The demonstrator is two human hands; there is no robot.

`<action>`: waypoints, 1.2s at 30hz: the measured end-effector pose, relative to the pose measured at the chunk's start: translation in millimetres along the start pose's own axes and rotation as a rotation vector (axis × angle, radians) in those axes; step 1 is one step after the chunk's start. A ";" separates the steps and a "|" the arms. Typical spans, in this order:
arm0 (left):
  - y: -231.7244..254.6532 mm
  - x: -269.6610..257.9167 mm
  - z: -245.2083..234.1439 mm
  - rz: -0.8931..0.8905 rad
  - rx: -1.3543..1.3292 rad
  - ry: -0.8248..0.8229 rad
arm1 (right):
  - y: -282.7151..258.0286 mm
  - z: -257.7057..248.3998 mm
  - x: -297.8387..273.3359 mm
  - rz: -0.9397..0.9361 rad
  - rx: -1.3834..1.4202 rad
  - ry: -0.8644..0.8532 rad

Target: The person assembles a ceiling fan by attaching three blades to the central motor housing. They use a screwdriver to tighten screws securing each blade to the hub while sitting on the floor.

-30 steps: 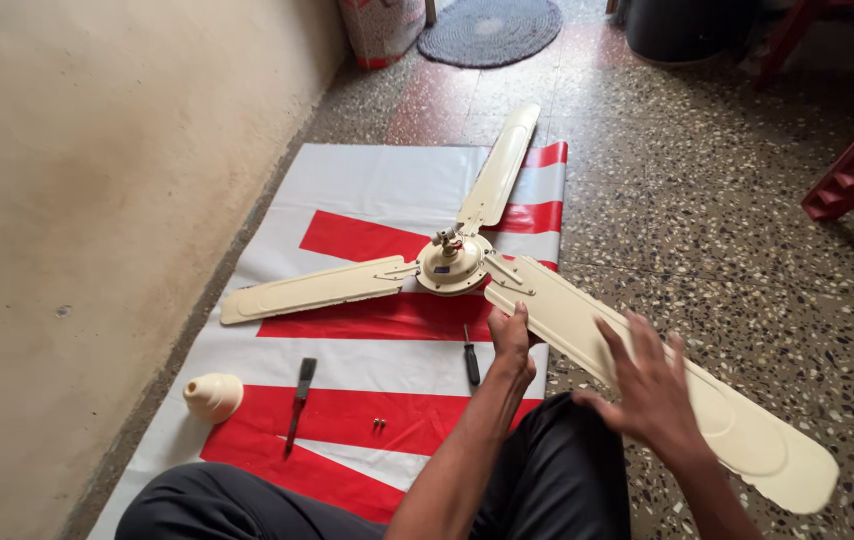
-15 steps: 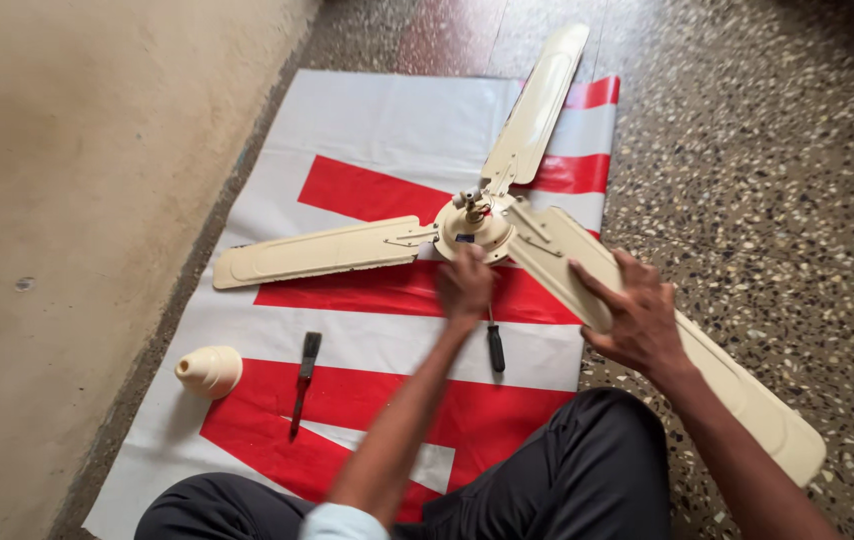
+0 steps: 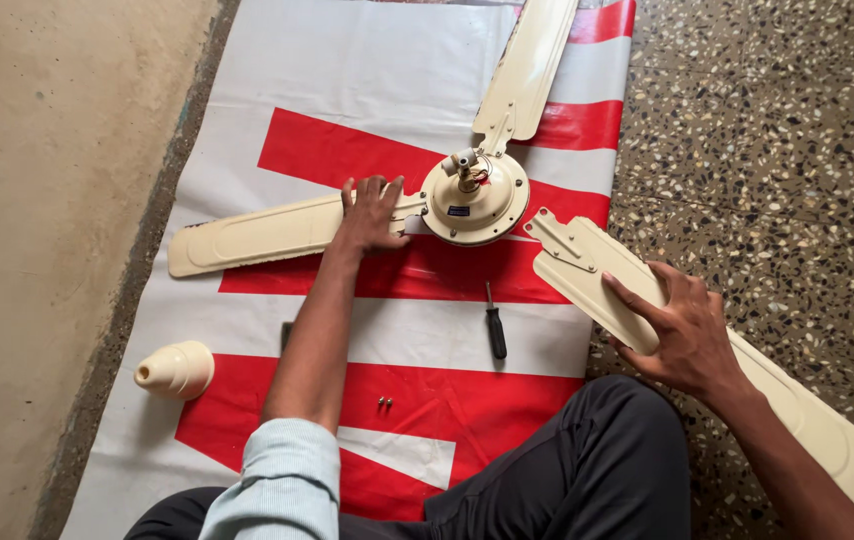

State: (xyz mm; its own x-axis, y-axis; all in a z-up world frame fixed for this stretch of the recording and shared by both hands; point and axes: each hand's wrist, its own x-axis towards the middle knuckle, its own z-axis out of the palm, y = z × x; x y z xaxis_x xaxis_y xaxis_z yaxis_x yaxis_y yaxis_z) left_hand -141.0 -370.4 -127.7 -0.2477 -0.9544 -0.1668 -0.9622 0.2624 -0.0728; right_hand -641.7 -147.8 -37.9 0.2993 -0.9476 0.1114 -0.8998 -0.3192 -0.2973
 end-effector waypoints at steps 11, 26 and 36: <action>27.5 -26.2 -10.6 0.014 -0.109 0.160 | -46.9 13.9 -5.0 0.162 -0.020 0.297; 109.5 -93.7 -104.3 -0.080 0.145 0.276 | -45.3 15.4 -14.1 0.117 0.029 0.346; 132.8 -143.2 -69.6 -0.267 -0.006 0.417 | -21.8 39.0 -16.5 0.058 -0.047 0.332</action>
State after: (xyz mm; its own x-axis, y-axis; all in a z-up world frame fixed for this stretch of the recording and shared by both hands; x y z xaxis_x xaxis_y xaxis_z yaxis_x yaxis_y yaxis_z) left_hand -241.2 -208.8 -45.1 -0.0151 -0.9642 0.2649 -0.9985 0.0009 -0.0539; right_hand -614.6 -125.6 -70.2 0.1344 -0.9066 0.4001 -0.9284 -0.2564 -0.2691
